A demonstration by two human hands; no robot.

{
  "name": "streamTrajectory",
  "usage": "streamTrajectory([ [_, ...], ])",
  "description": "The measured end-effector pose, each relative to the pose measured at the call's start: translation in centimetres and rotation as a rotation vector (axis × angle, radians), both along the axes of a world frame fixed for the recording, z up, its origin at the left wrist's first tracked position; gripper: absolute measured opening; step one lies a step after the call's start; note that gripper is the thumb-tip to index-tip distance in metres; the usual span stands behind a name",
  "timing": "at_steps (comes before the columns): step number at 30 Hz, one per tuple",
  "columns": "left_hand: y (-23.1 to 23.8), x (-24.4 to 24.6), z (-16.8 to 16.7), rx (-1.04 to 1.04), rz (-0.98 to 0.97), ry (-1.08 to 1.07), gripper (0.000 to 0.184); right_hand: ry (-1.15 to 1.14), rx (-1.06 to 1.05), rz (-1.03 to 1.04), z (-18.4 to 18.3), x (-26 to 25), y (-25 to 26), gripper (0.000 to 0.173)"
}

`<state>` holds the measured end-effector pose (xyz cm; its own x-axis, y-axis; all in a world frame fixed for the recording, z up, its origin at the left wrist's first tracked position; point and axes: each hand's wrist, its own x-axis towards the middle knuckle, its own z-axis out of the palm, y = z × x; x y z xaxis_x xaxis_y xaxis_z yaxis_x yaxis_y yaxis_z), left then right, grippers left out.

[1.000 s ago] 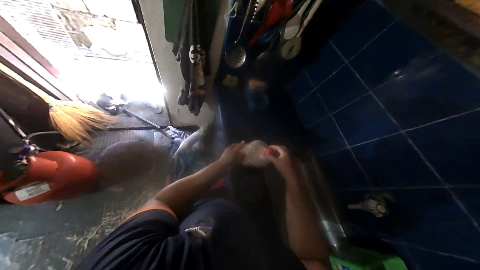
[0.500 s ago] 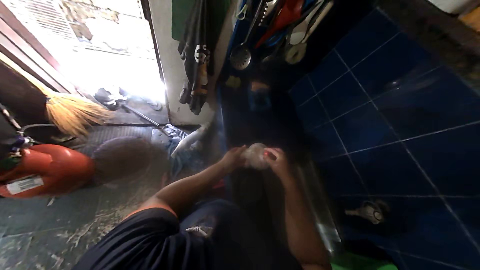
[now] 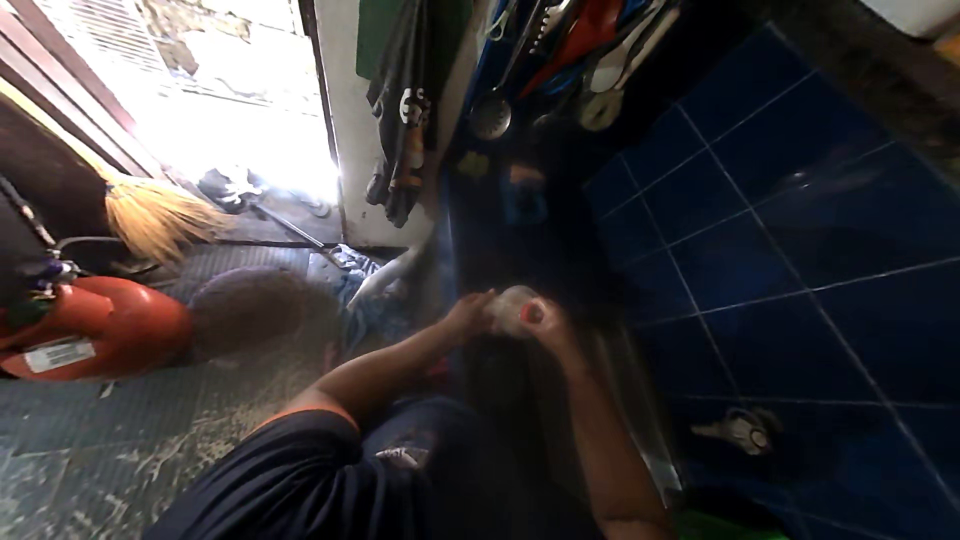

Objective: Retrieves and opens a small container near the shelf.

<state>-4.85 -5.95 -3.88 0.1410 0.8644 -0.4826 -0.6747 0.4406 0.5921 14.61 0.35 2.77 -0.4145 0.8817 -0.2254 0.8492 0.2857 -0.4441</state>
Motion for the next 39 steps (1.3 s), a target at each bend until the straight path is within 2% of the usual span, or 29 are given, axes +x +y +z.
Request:
streamTrajectory([
  [10,-0.1,-0.1,0.7,-0.006,0.027,0.008,0.046,0.262,-0.022,-0.07,-0.9,0.7,-0.4,0.051],
  [21,0.0,-0.1,1.7,0.001,0.054,0.077,0.045,0.53,-0.015,-0.248,-1.1,3.1,-1.1,0.052],
  [25,0.4,0.2,1.9,0.024,0.042,0.086,0.044,0.608,-0.005,-0.25,0.3,3.7,-1.4,0.052],
  [28,0.5,0.5,2.3,0.034,0.027,0.099,0.043,0.681,0.007,-0.167,1.9,3.3,-1.6,0.051],
  [31,0.3,1.0,2.8,0.046,0.017,0.116,0.043,0.583,-0.015,-0.052,4.1,2.0,-1.7,0.053],
  [35,0.2,1.7,3.7,0.085,-0.019,0.122,0.043,0.263,0.092,0.195,5.6,-0.1,-1.4,0.047],
  [39,0.5,1.8,3.8,0.09,-0.035,0.05,0.043,0.226,0.193,0.331,6.8,-0.7,-1.6,0.041],
])
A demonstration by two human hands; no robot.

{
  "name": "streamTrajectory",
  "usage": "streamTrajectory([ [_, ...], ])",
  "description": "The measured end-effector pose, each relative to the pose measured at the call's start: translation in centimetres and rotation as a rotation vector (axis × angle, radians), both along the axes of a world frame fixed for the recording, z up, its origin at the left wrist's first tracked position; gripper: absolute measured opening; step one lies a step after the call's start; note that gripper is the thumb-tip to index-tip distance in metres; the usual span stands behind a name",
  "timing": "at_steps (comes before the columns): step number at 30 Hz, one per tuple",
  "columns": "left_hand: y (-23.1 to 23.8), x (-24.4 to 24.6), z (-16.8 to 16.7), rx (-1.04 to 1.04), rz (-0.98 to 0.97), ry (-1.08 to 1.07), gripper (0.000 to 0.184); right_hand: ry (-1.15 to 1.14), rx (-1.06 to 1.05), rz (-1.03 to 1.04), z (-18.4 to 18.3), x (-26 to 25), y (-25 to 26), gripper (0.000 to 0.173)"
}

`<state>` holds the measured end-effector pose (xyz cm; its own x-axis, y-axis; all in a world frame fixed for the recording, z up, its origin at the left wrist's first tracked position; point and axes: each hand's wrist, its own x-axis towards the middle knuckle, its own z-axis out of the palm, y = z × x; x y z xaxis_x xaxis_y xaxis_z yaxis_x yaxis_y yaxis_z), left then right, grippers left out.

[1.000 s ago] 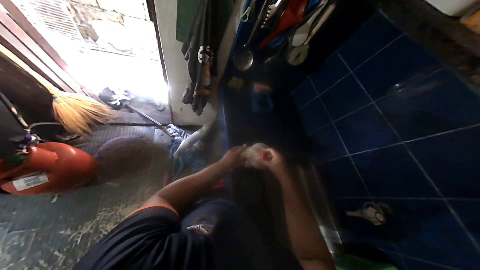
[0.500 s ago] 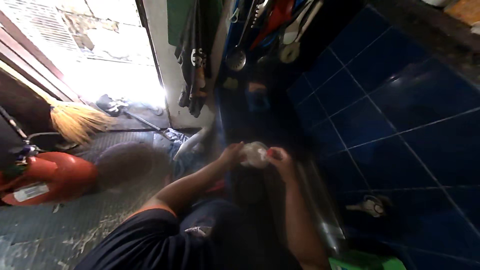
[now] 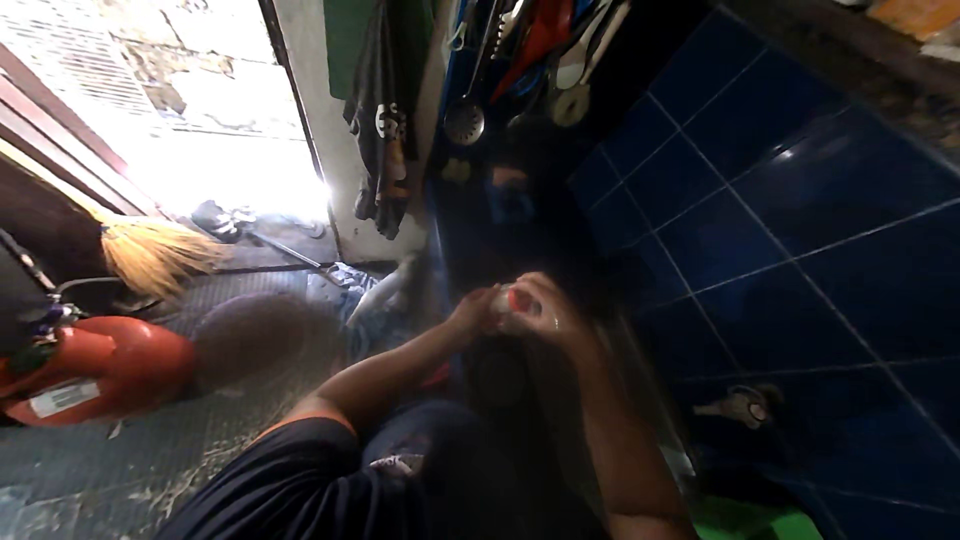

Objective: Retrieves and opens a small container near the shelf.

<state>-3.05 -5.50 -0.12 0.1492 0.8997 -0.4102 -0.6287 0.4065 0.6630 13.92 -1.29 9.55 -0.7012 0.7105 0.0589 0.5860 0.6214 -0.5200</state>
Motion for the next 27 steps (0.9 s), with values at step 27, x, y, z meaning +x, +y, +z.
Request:
streamTrajectory([
  [27,-0.1,-1.8,-3.3,-0.05,0.023,-0.249,0.047,0.136,-0.309,-0.279,-8.4,1.7,2.4,0.058],
])
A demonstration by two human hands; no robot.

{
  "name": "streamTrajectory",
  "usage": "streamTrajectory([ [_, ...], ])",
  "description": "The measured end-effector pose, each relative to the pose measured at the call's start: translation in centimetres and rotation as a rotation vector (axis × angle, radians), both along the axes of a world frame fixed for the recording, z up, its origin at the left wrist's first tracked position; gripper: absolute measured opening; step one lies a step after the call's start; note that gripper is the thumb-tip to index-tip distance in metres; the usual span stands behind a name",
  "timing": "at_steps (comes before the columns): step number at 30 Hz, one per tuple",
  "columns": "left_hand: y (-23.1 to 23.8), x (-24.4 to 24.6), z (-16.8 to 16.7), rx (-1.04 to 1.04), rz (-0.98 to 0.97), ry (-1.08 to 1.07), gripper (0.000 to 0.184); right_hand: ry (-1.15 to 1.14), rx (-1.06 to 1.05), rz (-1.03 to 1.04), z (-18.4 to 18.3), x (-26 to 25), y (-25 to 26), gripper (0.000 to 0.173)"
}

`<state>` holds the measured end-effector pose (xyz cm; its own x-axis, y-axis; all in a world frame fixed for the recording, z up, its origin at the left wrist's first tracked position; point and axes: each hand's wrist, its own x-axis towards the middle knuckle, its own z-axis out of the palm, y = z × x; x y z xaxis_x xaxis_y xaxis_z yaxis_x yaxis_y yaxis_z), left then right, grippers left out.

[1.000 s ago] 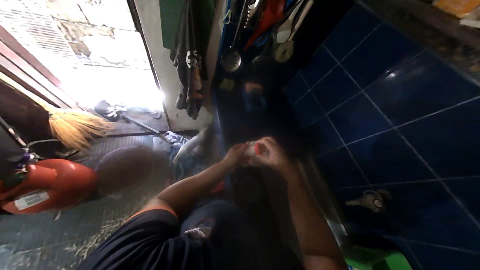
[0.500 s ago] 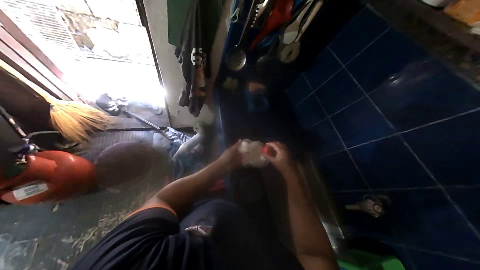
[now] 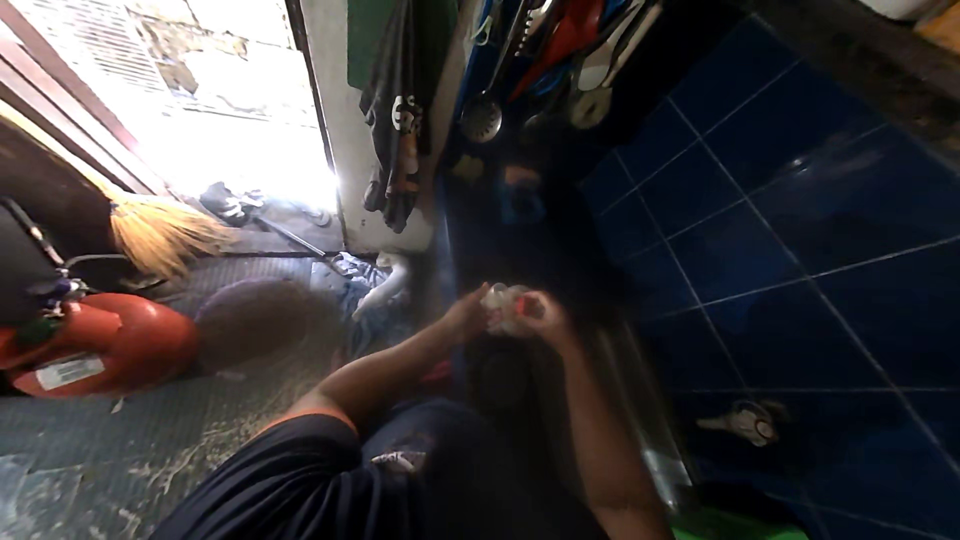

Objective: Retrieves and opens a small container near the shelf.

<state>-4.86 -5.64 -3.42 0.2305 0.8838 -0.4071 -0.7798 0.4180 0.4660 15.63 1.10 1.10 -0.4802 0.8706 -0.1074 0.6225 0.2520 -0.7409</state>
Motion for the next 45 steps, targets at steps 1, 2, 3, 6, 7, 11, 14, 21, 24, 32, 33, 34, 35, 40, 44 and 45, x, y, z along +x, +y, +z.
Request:
streamTrajectory([
  [1,0.0,0.0,0.0,-0.001,-0.002,-0.002,0.046,0.023,-0.019,-0.005,0.0,0.2,-0.1,0.058],
  [2,0.0,0.0,0.0,0.002,-0.003,-0.003,0.046,0.044,-0.032,-0.011,0.0,0.4,0.0,0.058],
  [3,0.0,0.0,0.0,0.006,-0.004,-0.004,0.046,0.058,-0.041,-0.016,-0.1,0.6,0.0,0.057],
  [6,0.2,0.0,0.0,0.013,0.005,-0.003,0.045,0.097,-0.068,-0.059,0.3,1.1,-0.2,0.055],
  [7,0.2,0.0,0.0,0.014,0.01,0.006,0.045,0.122,-0.07,-0.073,0.4,1.3,-0.3,0.054],
  [11,0.2,0.1,0.5,-0.014,0.045,0.049,0.044,0.222,-0.064,-0.155,0.5,2.2,-0.7,0.053],
  [14,0.3,0.3,1.0,-0.007,0.064,0.119,0.043,0.279,-0.07,-0.177,1.4,2.7,-1.0,0.054],
  [21,0.8,1.8,2.4,0.031,0.094,0.214,0.041,0.348,-0.018,-0.103,5.7,3.1,-1.0,0.052],
  [24,0.9,2.5,3.2,0.03,0.112,0.225,0.041,0.215,0.005,-0.029,7.1,2.6,-0.8,0.051],
  [32,0.9,3.5,4.2,0.01,0.054,0.216,0.043,-0.191,0.204,0.184,9.2,-0.1,-1.1,0.043],
  [33,0.9,3.5,4.2,0.006,0.053,0.193,0.043,-0.184,0.239,0.182,9.6,0.0,-1.4,0.042],
  [34,0.8,3.4,4.1,0.0,0.051,0.167,0.043,-0.167,0.277,0.18,9.8,0.2,-1.5,0.042],
  [35,0.8,3.3,3.9,-0.005,0.048,0.142,0.044,-0.137,0.312,0.179,9.9,0.4,-1.7,0.041],
  [40,0.9,3.0,3.0,0.021,-0.005,0.071,0.047,-0.114,0.293,0.211,9.6,0.2,-2.0,0.041],
  [44,0.6,3.1,3.2,0.027,-0.005,0.069,0.045,-0.105,0.289,0.202,9.7,0.3,-2.1,0.04],
  [45,0.6,3.1,3.2,0.035,0.004,0.072,0.045,-0.094,0.285,0.181,10.1,0.4,-2.1,0.041],
])
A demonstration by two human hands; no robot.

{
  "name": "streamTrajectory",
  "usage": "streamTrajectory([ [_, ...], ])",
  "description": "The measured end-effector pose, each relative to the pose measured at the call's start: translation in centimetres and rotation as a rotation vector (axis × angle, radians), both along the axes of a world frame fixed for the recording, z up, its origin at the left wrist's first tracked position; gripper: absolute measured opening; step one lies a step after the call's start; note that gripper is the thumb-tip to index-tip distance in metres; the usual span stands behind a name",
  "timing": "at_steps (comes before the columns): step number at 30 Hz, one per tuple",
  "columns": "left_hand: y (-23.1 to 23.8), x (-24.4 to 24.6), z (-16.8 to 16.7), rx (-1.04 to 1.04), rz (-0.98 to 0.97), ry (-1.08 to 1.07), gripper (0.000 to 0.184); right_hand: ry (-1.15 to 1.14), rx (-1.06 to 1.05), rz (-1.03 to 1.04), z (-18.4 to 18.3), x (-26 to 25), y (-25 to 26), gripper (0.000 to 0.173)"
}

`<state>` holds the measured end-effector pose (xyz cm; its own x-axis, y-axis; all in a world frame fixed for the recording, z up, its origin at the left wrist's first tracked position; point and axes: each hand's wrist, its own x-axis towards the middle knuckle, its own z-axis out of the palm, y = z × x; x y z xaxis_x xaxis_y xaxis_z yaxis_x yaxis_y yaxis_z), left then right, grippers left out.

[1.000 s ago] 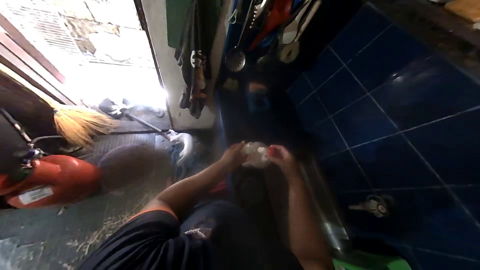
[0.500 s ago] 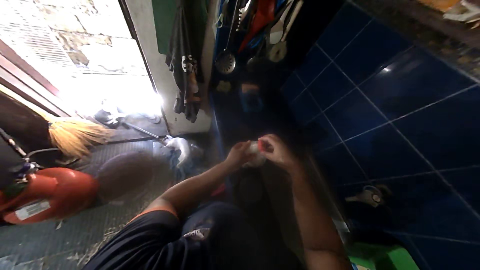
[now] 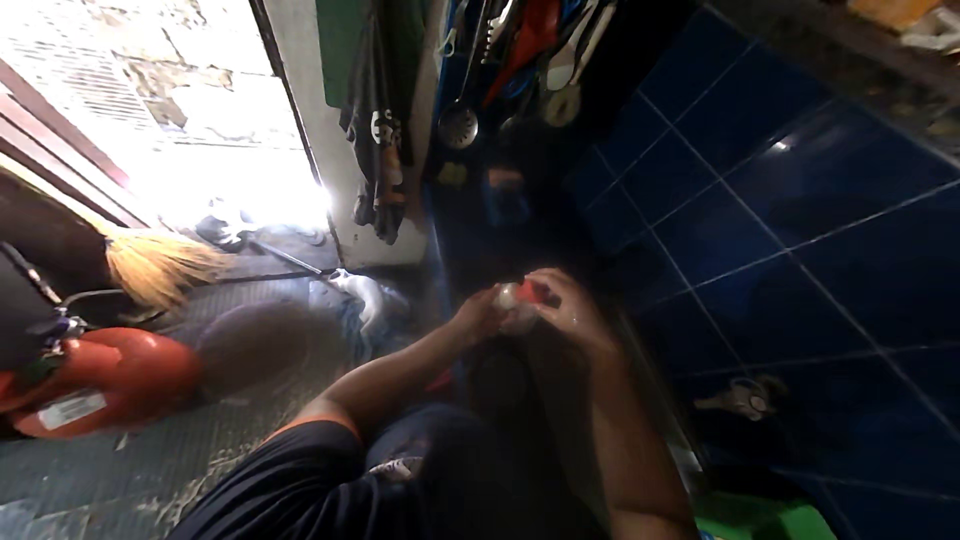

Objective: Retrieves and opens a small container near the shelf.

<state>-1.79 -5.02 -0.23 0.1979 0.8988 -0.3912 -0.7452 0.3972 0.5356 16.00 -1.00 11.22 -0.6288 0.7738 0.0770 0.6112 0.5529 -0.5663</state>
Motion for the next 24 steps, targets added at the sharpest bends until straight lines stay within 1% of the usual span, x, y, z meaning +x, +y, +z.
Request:
streamTrajectory([
  [2,0.0,-0.1,0.0,0.004,0.012,0.018,0.044,0.043,0.001,-0.02,0.4,-0.1,-0.1,0.041],
  [6,-0.1,-0.1,0.3,0.002,0.011,0.08,0.041,0.033,-0.023,-0.005,-0.9,-0.8,0.1,0.042],
  [9,-0.2,-0.9,0.5,-0.042,0.066,0.107,0.043,0.12,-0.093,-0.075,-1.0,-0.2,0.4,0.043],
  [11,-0.2,-1.6,-0.1,-0.058,0.107,0.094,0.044,0.173,-0.155,-0.141,-1.2,0.7,0.9,0.046],
  [12,-0.2,-1.9,-0.4,-0.063,0.121,0.084,0.044,0.151,-0.167,-0.167,-1.8,1.1,1.4,0.047],
  [14,-0.2,-2.2,-0.9,-0.065,0.126,0.066,0.044,0.004,-0.148,-0.182,-3.5,1.8,2.3,0.048],
  [17,-0.3,-2.3,-1.0,-0.058,0.114,0.072,0.043,-0.243,-0.106,-0.142,-5.3,1.4,2.8,0.045],
  [19,-0.3,-2.3,-1.2,-0.047,0.105,0.073,0.043,-0.324,-0.101,-0.119,-5.9,0.9,2.7,0.045],
  [21,-0.2,-2.3,-1.3,-0.036,0.097,0.088,0.043,-0.322,-0.121,-0.121,-6.6,0.8,2.5,0.046],
  [24,-0.1,-2.3,-1.4,-0.042,0.103,0.084,0.044,-0.206,-0.134,-0.138,-7.6,1.1,2.4,0.046],
])
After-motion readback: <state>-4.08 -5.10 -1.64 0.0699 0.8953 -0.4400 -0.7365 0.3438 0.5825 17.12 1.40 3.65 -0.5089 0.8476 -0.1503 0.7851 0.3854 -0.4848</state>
